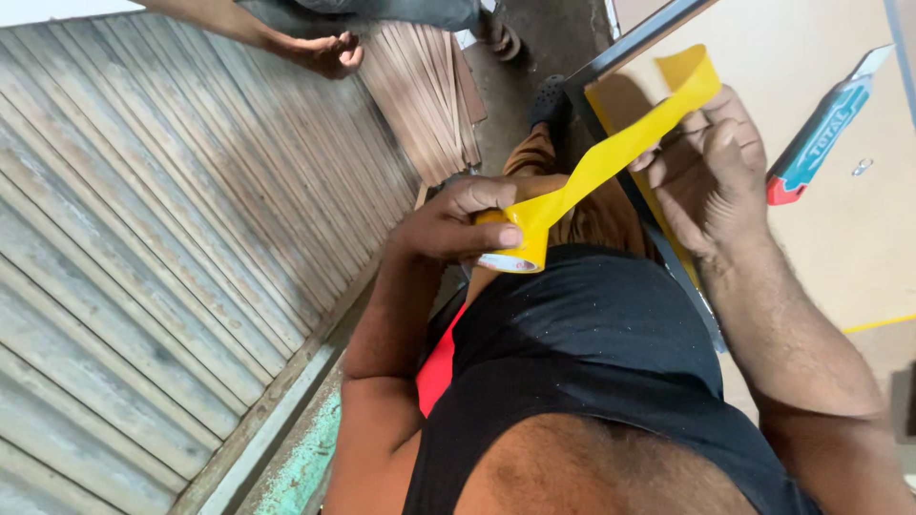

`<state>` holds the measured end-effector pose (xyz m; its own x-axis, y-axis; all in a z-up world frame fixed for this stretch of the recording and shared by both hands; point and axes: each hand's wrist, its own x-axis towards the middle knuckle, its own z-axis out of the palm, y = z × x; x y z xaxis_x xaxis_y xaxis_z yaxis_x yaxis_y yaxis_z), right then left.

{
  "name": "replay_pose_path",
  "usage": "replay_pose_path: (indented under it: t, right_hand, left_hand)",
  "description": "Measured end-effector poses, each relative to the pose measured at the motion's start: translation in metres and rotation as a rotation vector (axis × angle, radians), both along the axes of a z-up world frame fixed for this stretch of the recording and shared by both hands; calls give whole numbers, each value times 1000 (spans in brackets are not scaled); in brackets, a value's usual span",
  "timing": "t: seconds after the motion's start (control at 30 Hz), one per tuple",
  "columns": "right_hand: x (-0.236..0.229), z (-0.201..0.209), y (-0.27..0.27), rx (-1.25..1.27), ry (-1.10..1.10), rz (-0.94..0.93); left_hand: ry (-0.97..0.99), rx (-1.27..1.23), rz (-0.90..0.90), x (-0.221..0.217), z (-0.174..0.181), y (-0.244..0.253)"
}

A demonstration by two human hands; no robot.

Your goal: The person applies yellow tape along the edges of rectangular frame backings, smooths it down, and trims excess with a utility knife. They repeat this process on multiple frames and briefly handle a framed decorative sword.

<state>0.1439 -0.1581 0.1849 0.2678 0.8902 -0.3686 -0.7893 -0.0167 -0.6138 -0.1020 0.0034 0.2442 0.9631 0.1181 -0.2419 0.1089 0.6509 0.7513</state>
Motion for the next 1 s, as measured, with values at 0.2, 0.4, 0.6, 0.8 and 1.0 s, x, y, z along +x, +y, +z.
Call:
replay_pose_path:
  t: [0.2,0.4,0.6,0.8,1.0]
  right_hand:
    - [17,-3,-15,-130,-64,-244]
    - [48,-16,-33,-207,-277,-298]
    - [75,-15,-30,-316,-629,-179]
    - [106,-14,-5,-334,-767,-78]
    - [147,-38,21,-319,-815,0]
  left_hand:
    - [139,143,-51,-2,-2,5]
    - [419,401,-120,2,-20,3]
    - [535,743,-98,15,-49,-6]
    - [529,997,-39,32,-82,-9]
    - [596,673,100,55,-90,1]
